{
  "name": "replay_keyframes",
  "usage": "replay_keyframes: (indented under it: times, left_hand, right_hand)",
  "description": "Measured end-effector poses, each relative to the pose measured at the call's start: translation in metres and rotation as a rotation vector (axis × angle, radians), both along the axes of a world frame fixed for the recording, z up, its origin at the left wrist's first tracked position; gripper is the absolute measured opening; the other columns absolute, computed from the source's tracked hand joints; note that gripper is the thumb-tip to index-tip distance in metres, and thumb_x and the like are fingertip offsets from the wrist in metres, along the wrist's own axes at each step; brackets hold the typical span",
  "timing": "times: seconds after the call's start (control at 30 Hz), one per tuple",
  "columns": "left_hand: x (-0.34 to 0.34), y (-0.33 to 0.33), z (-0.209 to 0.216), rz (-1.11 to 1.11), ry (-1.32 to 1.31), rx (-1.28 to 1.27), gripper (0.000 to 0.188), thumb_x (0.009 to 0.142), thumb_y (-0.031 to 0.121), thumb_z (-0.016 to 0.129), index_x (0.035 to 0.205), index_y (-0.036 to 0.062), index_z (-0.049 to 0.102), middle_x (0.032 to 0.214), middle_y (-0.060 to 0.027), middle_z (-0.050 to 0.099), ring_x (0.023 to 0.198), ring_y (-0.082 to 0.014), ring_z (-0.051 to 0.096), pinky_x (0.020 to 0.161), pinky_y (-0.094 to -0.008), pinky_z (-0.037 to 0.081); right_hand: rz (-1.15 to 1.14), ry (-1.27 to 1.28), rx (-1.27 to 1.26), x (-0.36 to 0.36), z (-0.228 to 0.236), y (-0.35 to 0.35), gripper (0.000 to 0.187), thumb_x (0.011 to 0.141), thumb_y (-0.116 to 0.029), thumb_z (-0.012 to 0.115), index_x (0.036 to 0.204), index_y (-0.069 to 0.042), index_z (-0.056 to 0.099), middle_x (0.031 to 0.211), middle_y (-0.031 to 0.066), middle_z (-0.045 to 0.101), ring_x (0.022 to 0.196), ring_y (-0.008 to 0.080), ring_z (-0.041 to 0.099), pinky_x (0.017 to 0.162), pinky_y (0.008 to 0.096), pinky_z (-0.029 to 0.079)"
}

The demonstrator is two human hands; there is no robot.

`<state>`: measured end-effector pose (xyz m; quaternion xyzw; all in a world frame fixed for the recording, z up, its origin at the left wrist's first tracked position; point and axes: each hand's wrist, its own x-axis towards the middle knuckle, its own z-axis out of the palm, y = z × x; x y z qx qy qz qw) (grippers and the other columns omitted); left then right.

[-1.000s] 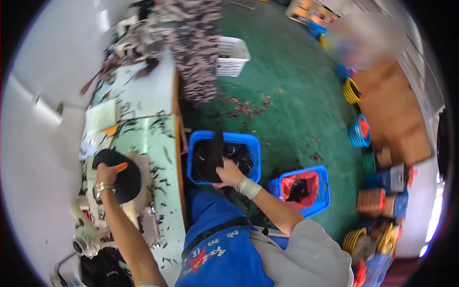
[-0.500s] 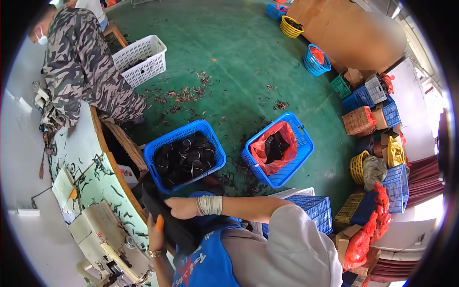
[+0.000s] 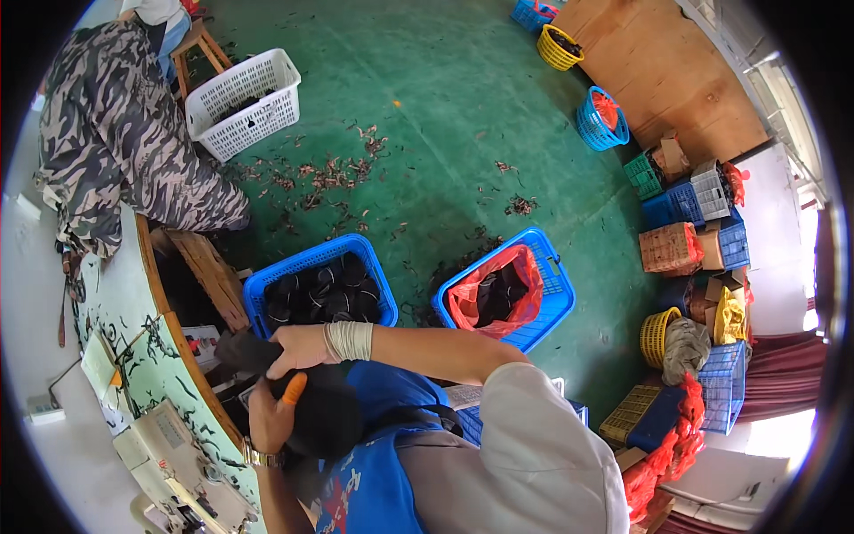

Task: The person feeds shoe pieces through a skiving machine to bevel their edges, gathers the pieces into stacks, secures each stack with a band by hand, and places the bundled stacks into plastic crates.

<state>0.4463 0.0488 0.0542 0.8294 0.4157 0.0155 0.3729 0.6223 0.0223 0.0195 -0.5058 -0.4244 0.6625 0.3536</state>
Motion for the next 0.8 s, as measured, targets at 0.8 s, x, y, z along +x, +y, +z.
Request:
replay_keyframes:
  times: [0.8]
  left_hand:
    - [0.072,-0.051,-0.001,0.064,-0.464,-0.026,0.018,0.069,-0.001,0.073,0.086,-0.0016,0.067,0.075,-0.0122,0.067,0.062,-0.0181,0.063,0.060,-0.0255,0.049]
  right_hand:
    - [-0.263,-0.447,0.242,0.013,-0.030,0.008,0.044,0.067,-0.016,0.062,0.104,0.007,0.060,0.095,0.0286,0.062,0.095,0.0410,0.059,0.087,0.0422,0.048]
